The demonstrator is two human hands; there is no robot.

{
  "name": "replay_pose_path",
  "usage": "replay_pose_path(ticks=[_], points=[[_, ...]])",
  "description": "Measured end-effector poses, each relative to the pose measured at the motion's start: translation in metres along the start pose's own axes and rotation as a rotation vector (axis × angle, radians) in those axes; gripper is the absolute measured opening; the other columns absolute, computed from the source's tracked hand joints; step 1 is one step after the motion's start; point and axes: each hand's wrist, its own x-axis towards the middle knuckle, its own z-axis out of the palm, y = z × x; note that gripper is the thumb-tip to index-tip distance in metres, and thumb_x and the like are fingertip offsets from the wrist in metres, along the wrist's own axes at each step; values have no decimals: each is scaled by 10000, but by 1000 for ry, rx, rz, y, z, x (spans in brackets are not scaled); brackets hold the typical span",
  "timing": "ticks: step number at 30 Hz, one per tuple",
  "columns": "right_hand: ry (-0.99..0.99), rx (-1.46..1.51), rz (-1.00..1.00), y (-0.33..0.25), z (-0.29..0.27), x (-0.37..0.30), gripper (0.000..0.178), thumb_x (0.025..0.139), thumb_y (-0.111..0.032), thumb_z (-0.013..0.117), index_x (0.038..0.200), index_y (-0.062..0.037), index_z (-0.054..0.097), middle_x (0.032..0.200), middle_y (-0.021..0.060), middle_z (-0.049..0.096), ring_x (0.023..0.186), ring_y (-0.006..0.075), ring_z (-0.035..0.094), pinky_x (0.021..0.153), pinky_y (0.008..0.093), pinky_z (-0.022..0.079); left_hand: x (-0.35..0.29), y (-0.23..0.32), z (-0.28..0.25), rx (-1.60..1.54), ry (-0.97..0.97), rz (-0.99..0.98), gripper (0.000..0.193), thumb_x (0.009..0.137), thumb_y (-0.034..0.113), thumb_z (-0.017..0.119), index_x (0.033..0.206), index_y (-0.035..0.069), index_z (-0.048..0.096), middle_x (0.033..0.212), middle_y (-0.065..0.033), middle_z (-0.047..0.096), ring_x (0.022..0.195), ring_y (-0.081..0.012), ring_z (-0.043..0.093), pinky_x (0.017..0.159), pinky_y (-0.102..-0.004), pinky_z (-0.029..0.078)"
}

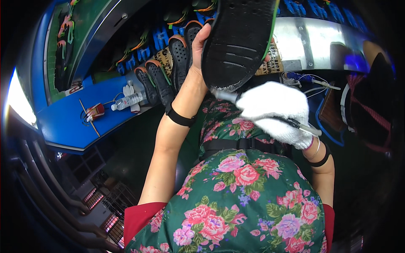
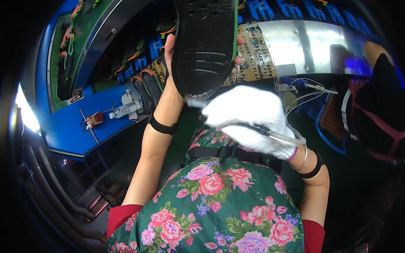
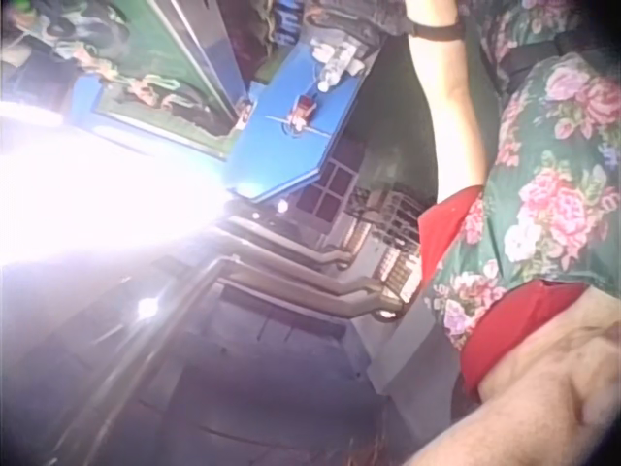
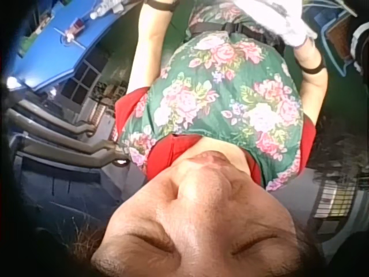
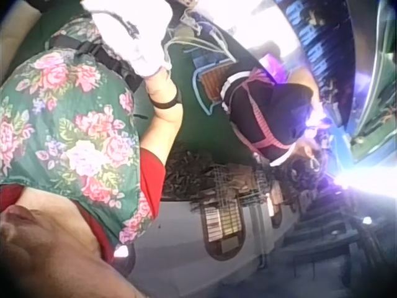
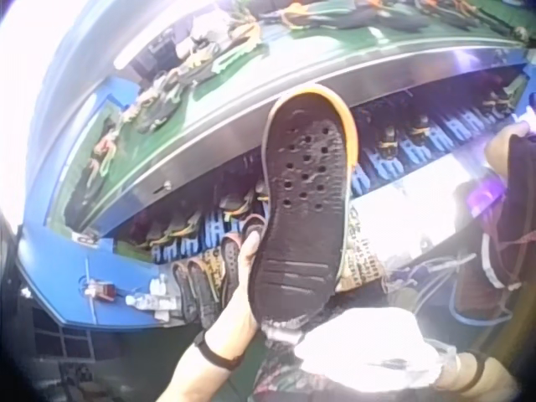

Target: Applying adhesive or primer to the bottom of shoe soles using a manual brush.

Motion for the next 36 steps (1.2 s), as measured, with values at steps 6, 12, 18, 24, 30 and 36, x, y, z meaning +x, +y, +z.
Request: replay_pose_path(ticks=[6, 12, 18, 24, 30, 36], points=[[325, 105, 168, -11, 8, 7, 109, 796, 33, 783, 888, -24, 770, 973, 150, 769, 907, 269, 751, 813, 363, 590, 7, -13, -3, -387, -351, 113, 1130, 839, 798, 566, 1600, 22, 257, 1546, -320, 350, 1259, -508, 542, 1010, -626, 528], [114, -317, -124, -9, 25, 2, 300, 731, 14, 789, 1020, -65, 792, 1017, 122, 774, 965, 294, 744, 830, 367, 586, 19, -20, 1, -391, -349, 139, 1070, 871, 818, 469, 1572, 21, 332, 1469, -343, 450, 1219, -523, 592, 922, -549, 605], [452, 227, 385, -15, 11, -1, 98, 810, 64, 752, 882, 2, 773, 964, 155, 774, 894, 229, 748, 802, 334, 592, 12, -25, 1, -344, -269, 147, 1049, 887, 780, 490, 1584, 18, 306, 1495, -333, 435, 1251, -545, 565, 946, -542, 596], [197, 395, 478, -11, -4, -5, 110, 804, 28, 777, 907, -8, 789, 944, 127, 780, 886, 202, 752, 823, 325, 591, -6, -31, 5, -419, -259, 42, 945, 934, 681, 480, 1583, 14, 317, 1530, -304, 435, 1280, -537, 549, 1066, -592, 498], [211, -177, 50, 9, -49, 22, 162, 822, 6, 763, 966, -62, 792, 993, 91, 781, 895, 203, 745, 801, 319, 584, -27, -42, 12, -462, 159, -59, 792, 990, 598, 480, 1541, 32, 420, 1423, -279, 561, 1213, -402, 650, 1037, -525, 548], [189, -786, -203, 8, -87, 55, 312, 815, -2, 689, 1112, -74, 755, 1127, 115, 744, 1027, 281, 712, 906, 380, 575, -31, -50, 19, -400, 51, -131, 847, 984, 620, 487, 1552, 1, 377, 1403, -289, 572, 1203, -537, 607, 1009, -604, 542]])
